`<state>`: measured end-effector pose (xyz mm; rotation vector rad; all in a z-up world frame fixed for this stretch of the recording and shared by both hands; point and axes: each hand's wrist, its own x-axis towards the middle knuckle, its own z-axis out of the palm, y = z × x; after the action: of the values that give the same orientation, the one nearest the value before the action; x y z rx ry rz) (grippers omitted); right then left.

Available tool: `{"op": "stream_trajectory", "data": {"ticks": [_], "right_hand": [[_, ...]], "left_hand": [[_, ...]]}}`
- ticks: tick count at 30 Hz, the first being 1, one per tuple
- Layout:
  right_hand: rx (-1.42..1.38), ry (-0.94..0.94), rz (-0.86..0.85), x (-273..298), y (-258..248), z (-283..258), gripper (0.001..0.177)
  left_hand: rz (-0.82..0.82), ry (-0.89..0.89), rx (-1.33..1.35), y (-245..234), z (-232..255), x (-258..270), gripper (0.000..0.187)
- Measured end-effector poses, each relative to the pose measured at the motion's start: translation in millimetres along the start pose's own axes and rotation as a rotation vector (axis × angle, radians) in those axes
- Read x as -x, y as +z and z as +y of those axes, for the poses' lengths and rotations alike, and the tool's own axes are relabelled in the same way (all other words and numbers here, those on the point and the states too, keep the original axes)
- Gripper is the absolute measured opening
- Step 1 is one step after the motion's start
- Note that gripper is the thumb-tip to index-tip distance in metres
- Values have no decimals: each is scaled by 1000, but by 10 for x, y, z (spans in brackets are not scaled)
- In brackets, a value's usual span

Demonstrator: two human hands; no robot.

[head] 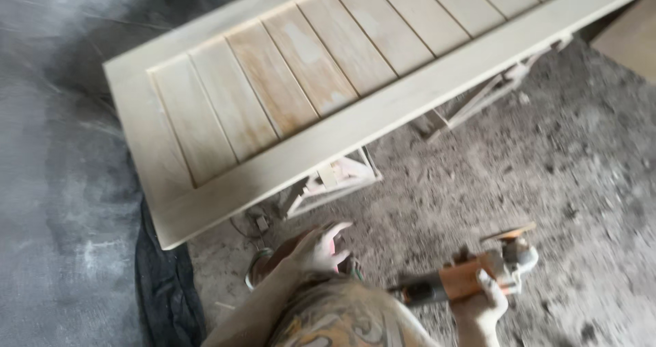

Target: The person uses a power sander to smooth the surface and recessed panels of a large wooden door.

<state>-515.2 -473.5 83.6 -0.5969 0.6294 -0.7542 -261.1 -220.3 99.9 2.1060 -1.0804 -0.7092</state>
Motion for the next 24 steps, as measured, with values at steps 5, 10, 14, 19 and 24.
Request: {"op": "stream_trajectory", "data": {"ticks": [5, 10, 14, 19, 24], "right_hand": [[-113, -99, -136, -159, 246, -248, 42], [-333, -80, -679, -1161, 528, -187, 16], [-106, -403, -924, -2154, 962, 41, 13], [145, -73, -672, -3178, 1256, -163, 19], [290, 130, -656, -4106, 1363, -278, 26]], "left_hand": [[-597, 129, -11, 313, 220, -426, 58], [-736, 34, 8, 611, -485, -489, 59], [-514, -128, 97, 761, -1610, -335, 60], [-158, -588, 351, 584, -2354, 187, 46], [-172, -863, 217, 310, -2556, 303, 45]]}}
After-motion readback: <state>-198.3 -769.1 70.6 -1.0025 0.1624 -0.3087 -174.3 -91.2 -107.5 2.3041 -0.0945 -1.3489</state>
